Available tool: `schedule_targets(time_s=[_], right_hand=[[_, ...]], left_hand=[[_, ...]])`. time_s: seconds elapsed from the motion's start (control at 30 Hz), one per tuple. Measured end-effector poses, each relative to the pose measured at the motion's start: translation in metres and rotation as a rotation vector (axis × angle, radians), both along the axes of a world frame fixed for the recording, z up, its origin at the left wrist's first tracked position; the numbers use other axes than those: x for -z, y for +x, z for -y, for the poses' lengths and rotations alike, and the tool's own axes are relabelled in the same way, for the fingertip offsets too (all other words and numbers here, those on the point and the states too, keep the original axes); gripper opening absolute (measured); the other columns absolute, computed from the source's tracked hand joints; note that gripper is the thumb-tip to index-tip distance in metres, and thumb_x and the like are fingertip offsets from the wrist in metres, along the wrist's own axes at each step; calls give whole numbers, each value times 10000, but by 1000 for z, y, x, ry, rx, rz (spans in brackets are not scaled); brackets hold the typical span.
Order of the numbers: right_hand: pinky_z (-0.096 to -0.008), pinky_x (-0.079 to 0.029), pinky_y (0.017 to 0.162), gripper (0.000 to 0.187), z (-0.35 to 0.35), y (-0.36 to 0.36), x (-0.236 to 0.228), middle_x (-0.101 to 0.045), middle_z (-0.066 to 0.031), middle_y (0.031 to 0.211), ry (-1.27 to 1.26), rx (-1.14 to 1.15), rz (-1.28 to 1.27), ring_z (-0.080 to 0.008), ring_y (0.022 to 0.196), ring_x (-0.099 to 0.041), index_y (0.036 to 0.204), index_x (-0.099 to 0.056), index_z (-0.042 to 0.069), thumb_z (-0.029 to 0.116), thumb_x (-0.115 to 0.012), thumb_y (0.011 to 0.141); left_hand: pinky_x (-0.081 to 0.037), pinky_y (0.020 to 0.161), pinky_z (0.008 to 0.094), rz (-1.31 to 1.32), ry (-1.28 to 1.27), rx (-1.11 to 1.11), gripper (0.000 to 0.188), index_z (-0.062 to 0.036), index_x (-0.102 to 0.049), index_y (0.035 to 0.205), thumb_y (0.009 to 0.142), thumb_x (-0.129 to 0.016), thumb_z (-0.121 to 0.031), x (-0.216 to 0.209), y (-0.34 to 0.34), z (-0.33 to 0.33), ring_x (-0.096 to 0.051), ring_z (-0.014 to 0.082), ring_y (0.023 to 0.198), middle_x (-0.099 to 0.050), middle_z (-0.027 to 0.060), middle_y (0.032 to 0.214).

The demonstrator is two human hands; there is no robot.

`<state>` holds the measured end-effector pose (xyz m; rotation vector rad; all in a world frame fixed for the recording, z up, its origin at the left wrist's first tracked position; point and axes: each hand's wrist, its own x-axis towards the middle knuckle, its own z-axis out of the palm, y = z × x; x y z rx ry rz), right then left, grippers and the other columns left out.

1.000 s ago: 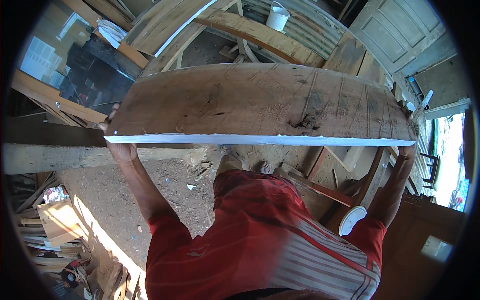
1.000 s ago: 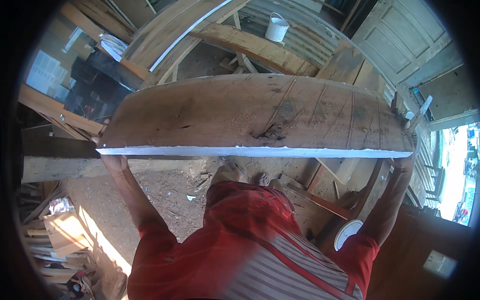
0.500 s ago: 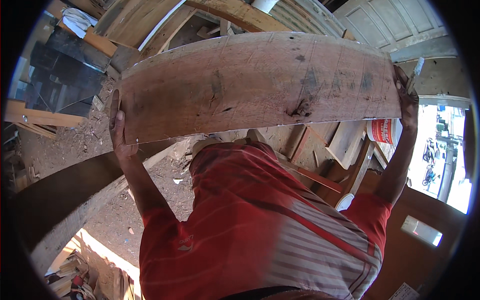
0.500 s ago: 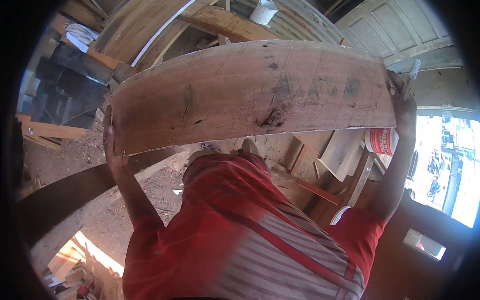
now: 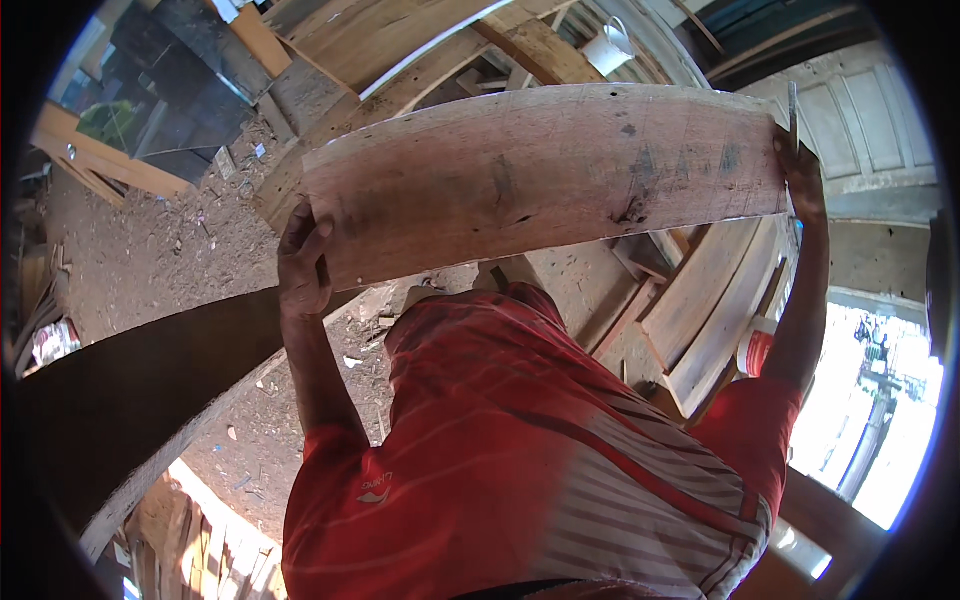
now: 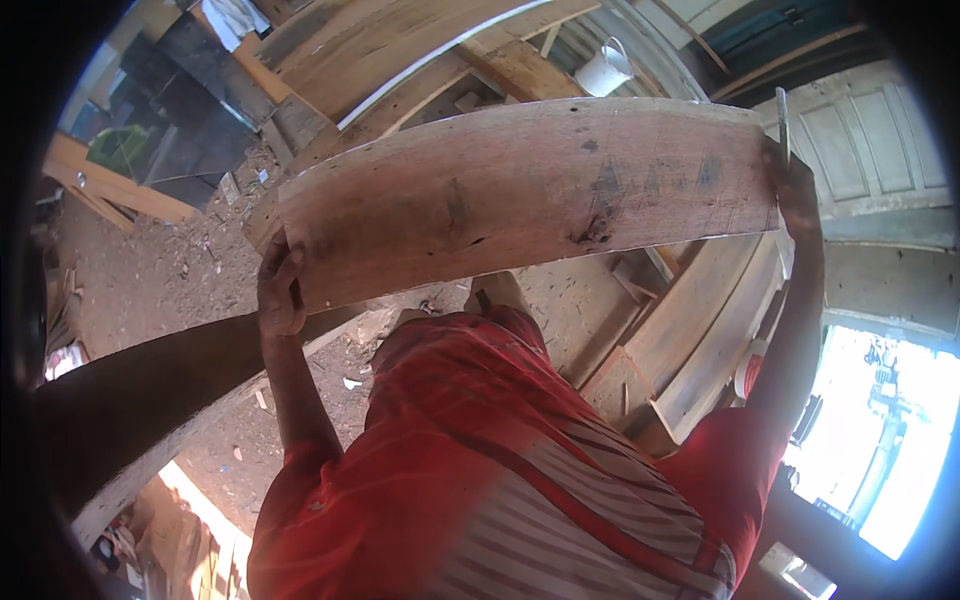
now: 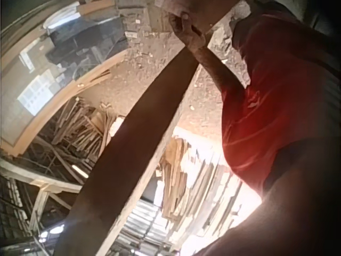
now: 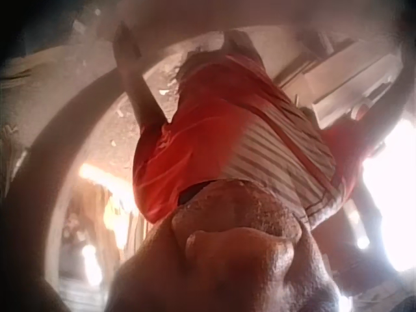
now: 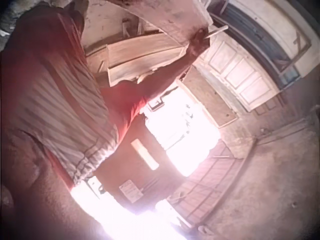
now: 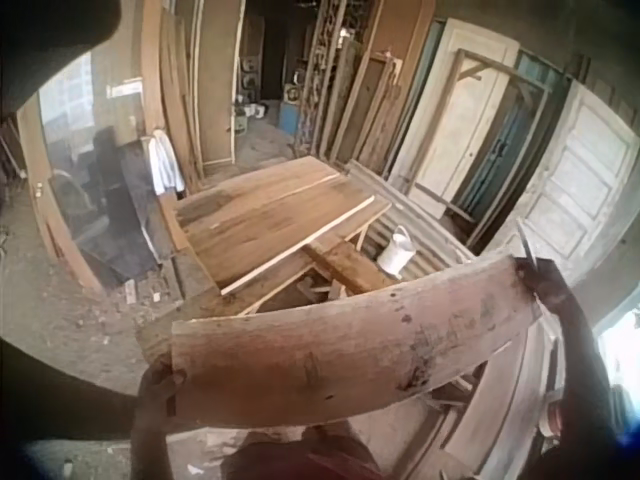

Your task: The person applies glue to the edge of a wooden board using a stick applicator, joins it to another wooden panel, and then spreads glue along the edge of another wooden board.

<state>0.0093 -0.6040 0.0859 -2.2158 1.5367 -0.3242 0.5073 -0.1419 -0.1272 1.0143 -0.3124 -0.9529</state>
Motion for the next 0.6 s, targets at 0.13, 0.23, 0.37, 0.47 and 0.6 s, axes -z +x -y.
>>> schedule_targets(time_s=[0.13,0.23,0.37,0.47,0.6], right_hand=[[-261,-448,721,405,112,25,61,-602,42,857,-21,-173,226,-67,797,-520,1292,-708,72,351,-677,1000],[-268,-457,710,349,184,71,101,-622,61,869,-33,-206,203,-62,804,-530,1229,-729,64,319,-688,993],[-266,-483,726,338,275,100,161,-646,61,900,10,-221,218,-41,822,-556,1233,-717,26,261,-696,991],[-266,-512,741,340,298,151,181,-668,36,939,162,-216,453,-39,812,-591,1272,-687,-3,192,-682,994],[-273,-484,774,378,313,167,196,-655,40,920,160,-289,389,-65,839,-572,1298,-682,2,198,-659,976]], left_hand=[[-522,989,366,10,6,-56,453,17,-525,1332,942,-715,-114,-1,-10,24,-637,204,1128,-650,112,1247],[-539,849,309,28,141,-236,392,17,-543,1230,963,-721,-209,2,-24,45,-630,142,972,-660,80,1093],[-437,607,251,277,572,-244,384,15,-567,1171,1030,-634,-336,-9,-34,64,-523,72,751,-619,35,927],[-469,641,257,257,685,-278,400,19,-571,1164,1041,-610,-359,-18,-45,82,-547,84,785,-631,48,946],[-525,767,288,240,647,-327,470,48,-545,1301,1055,-588,-351,-22,-59,97,-613,131,929,-684,113,1074]])
